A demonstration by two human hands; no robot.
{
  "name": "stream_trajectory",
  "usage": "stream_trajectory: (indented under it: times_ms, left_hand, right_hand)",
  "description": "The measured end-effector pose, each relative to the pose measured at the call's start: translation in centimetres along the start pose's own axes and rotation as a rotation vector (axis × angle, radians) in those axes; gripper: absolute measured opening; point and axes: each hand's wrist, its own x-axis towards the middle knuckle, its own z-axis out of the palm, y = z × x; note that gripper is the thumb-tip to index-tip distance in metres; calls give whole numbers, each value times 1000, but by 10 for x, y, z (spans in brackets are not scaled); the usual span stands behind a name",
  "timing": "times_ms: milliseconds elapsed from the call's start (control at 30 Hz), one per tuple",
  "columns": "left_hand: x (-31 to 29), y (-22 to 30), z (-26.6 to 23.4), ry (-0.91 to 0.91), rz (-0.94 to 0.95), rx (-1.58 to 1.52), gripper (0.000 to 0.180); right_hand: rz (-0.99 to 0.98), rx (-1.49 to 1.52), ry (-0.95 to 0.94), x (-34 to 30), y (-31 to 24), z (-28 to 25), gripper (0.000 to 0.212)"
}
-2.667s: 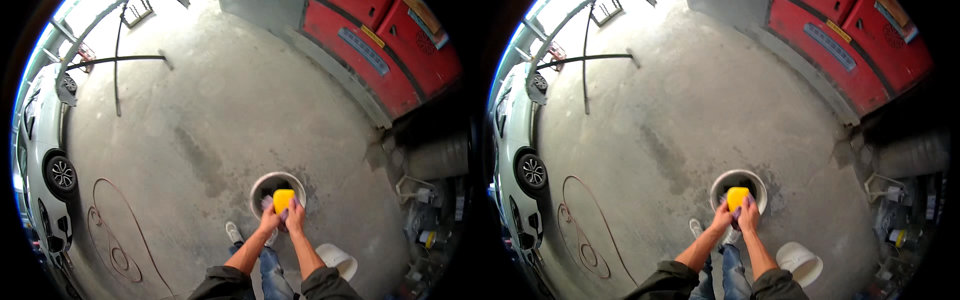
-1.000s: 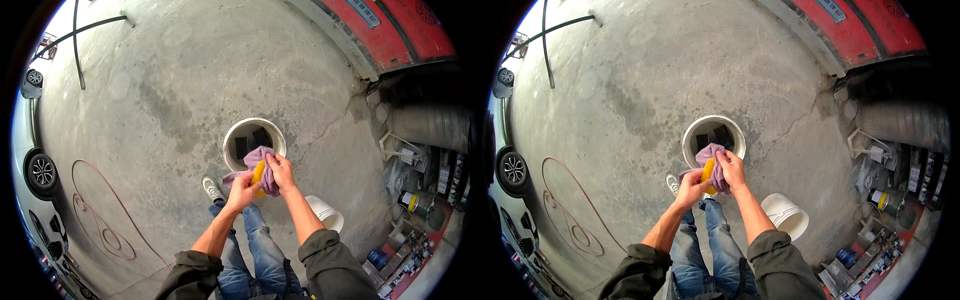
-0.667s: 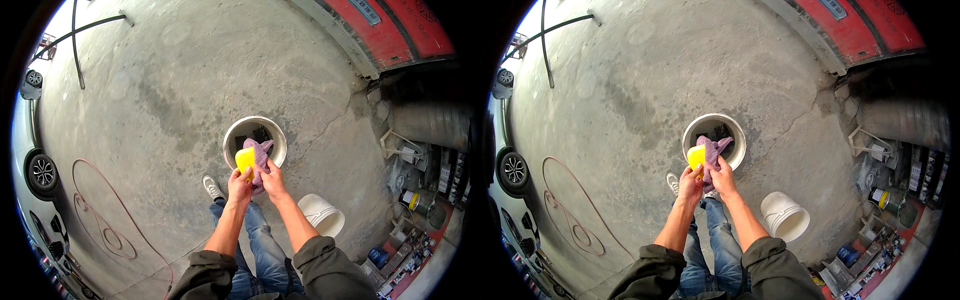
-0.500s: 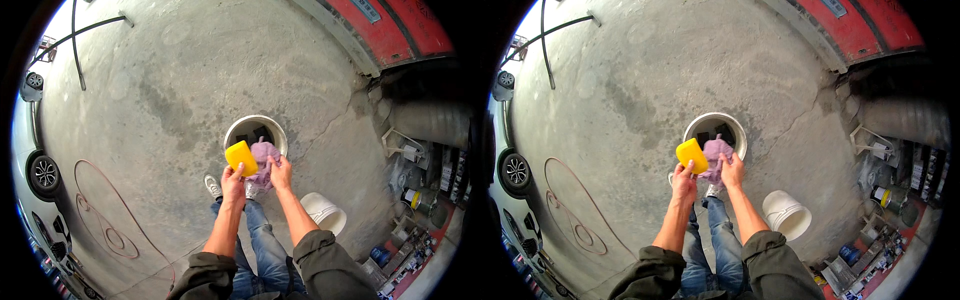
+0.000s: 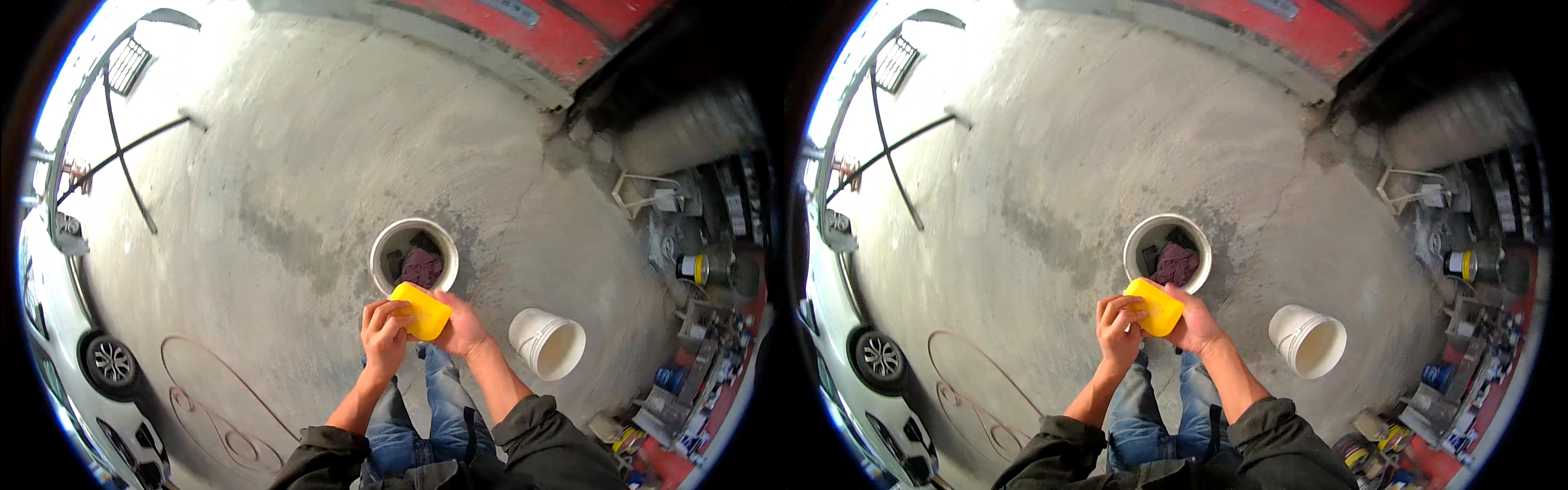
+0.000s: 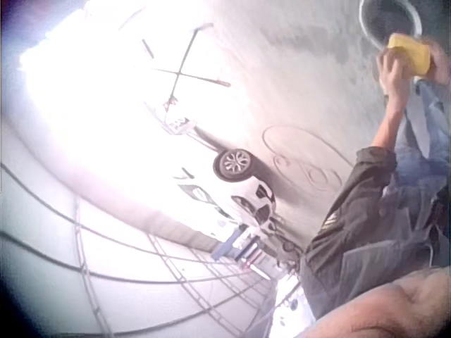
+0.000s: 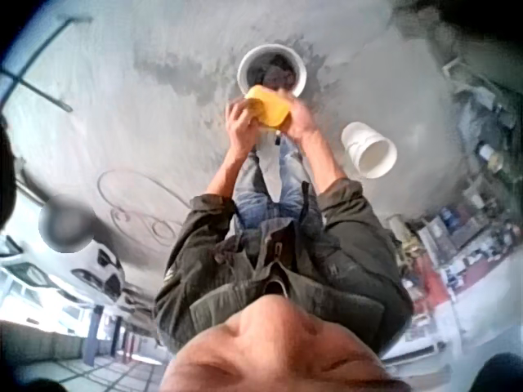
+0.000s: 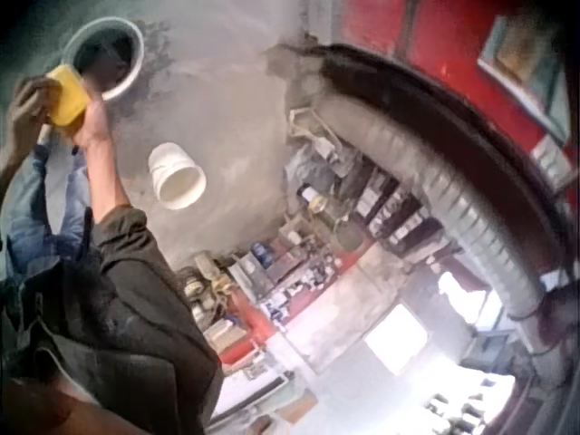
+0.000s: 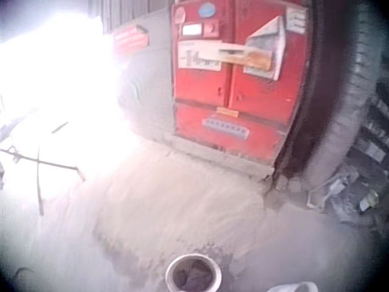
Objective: The person sits on the floor and scrubs a sanding block with a yellow sponge in a bucket of water. They then stand, put on gloves, and rub two sanding blocks together near a white car.
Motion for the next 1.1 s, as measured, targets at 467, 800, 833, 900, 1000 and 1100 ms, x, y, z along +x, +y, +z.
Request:
stream_trajectory:
  times_ms: [467,800,833,900,1000,1100]
  left_hand:
    - [-357,-272,-155,-303,-1535,-251,49]
    - [-309,-156,-91,-918,-1406,-71,57]
    - [-286,-143,-63,-954,-1298,-81,57]
    - [-245,-108,-7,-1047,-1075,-81,57]
    - [-213,-35,85,-1157,-792,-76,57]
    - [-226,52,161,-1270,-589,-54,57]
  right_hand:
    - [-549,162,2,-205,91,48,63]
    - [-1000,251,119,-385,204,-31,77]
    - [-1034,273,81,-400,221,-49,73]
    - [-1126,357,182,-429,265,-90,65]
    - [-1256,514,354,-481,326,-138,59]
    - [-1390,675,427,-531,405,-184,56]
